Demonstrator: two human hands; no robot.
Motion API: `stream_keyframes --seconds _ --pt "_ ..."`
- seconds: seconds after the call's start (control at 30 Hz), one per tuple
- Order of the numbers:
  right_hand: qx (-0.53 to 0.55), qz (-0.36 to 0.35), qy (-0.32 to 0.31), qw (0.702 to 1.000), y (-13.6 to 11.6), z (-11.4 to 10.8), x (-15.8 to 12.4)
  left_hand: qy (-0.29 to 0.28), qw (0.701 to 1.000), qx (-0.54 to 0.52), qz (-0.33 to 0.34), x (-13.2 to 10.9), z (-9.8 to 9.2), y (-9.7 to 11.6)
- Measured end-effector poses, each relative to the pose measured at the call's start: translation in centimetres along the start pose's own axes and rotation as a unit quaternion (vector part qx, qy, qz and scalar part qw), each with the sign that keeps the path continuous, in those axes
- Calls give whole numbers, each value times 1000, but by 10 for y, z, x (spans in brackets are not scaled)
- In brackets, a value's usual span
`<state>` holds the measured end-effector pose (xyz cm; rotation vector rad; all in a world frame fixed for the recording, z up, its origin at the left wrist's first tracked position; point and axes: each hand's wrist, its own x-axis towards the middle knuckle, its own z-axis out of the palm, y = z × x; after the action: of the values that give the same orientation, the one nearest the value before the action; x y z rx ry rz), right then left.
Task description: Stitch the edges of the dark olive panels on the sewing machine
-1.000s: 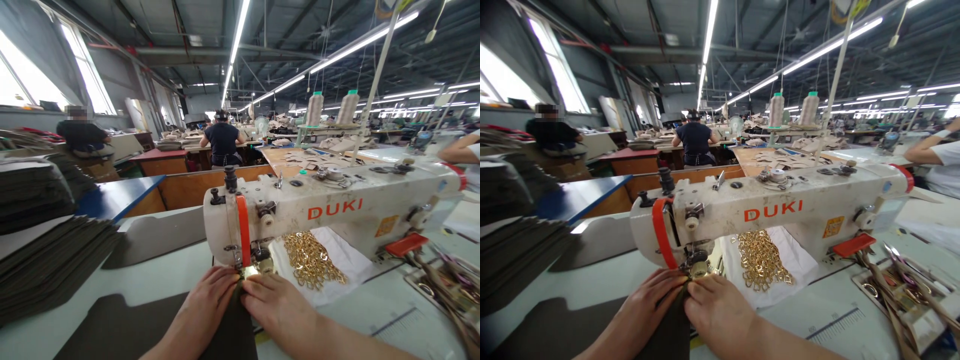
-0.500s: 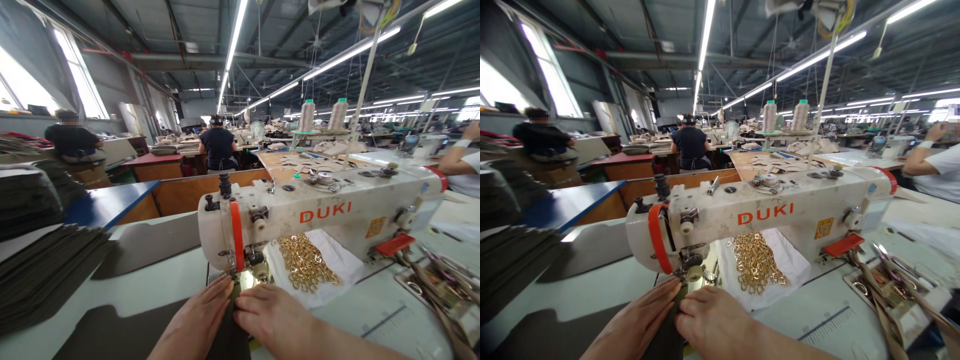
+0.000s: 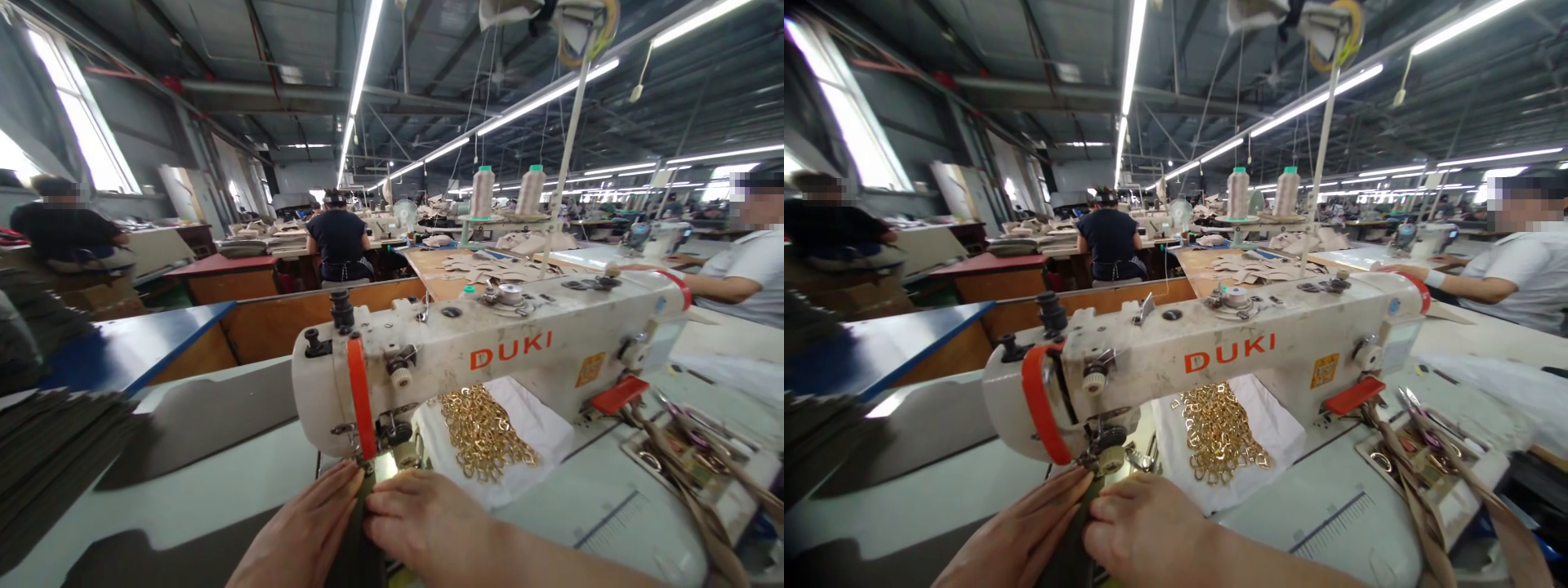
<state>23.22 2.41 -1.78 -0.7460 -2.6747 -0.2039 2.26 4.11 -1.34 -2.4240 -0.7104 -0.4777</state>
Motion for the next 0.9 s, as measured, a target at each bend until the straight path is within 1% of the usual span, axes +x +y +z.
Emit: stream_keyframes --seconds 0.07,0.13,0.23,0.3,0.43,0.5,0.6,0.8,0.9 --pt "-1 4 2 1000 0 0 0 0 1000 -2 -4 1 0 0" --pt "1 5 -2 1000 1 -1 -1 -5 1000 -25 -15 -2 2 -1" --pt "1 3 -9 1000 1 -2 0 -12 993 -95 -68 -9 10 -3" --pt "-1 5 -10 1000 1 -3 1 -15 988 -123 -90 -12 14 -5" --pt "-7 5 -6 1000 1 -2 3 2 992 -109 -63 -11 15 -6" --pt "-6 7 -6 1000 1 -2 3 6 992 -104 -68 -10 14 -5" --pt "1 12 -4 1000 0 -1 2 -11 991 -103 -80 -8 13 -4" --pt "11 15 5 1000 0 6 0 -25 999 -19 -11 -2 7 -2" --pt "15 10 5 1000 1 5 0 -33 998 -26 -35 3 3 0"
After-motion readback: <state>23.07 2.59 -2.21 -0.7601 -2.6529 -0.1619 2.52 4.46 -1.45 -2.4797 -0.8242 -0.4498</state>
